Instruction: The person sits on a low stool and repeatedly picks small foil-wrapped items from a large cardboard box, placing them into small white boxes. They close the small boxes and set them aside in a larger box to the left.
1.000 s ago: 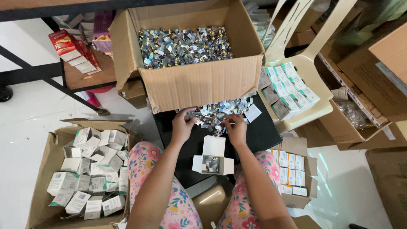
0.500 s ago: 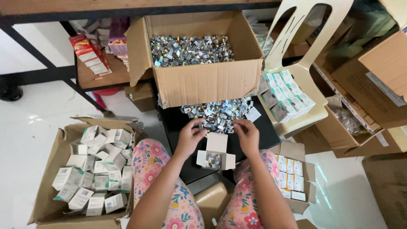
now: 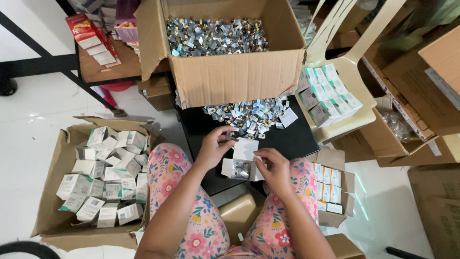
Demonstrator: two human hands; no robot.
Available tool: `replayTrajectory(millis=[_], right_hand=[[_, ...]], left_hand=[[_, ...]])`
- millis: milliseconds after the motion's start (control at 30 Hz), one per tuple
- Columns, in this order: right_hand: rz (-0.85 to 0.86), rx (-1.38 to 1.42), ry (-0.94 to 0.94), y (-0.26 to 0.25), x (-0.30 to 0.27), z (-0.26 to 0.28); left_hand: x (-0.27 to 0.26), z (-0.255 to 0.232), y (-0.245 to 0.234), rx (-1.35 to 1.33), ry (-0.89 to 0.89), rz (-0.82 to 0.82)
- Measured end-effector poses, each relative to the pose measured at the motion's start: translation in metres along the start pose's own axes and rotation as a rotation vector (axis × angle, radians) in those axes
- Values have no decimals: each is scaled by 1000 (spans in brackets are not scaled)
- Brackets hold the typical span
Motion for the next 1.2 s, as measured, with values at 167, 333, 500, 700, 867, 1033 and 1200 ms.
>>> replayTrajectory(millis=[167,333,500,700,867,1033,1200], right_hand=[[-3,-91,-136,-2,4,-9],[-43,33,156,-12,3,-55],[158,439,244,25,-8,-76],[272,348,281,25,-11,-82],[230,364,313,21,-10,-81],[289,678,251,35,-6,-73],[388,567,286,28,-10,-70]], left_hand=[[-5,-8,15,92,28,152],[-17,-15,35,226,50,357],[-19,-20,44,219,51,410],[-19,-23,36,303,43,403],[-22,-21,39,281,32,479],[-24,-23,45,201,27,511],[-21,-25,35,250,28,446]])
Point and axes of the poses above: each hand's wrist, its own x-axis towards the middle knuckle, its own y-axis out of the palm, z = x × y, the point moved 6 cm from there along x, towards the middle knuckle, and after that the axes turned 3 degrees about -y, right-handed, at the moved point
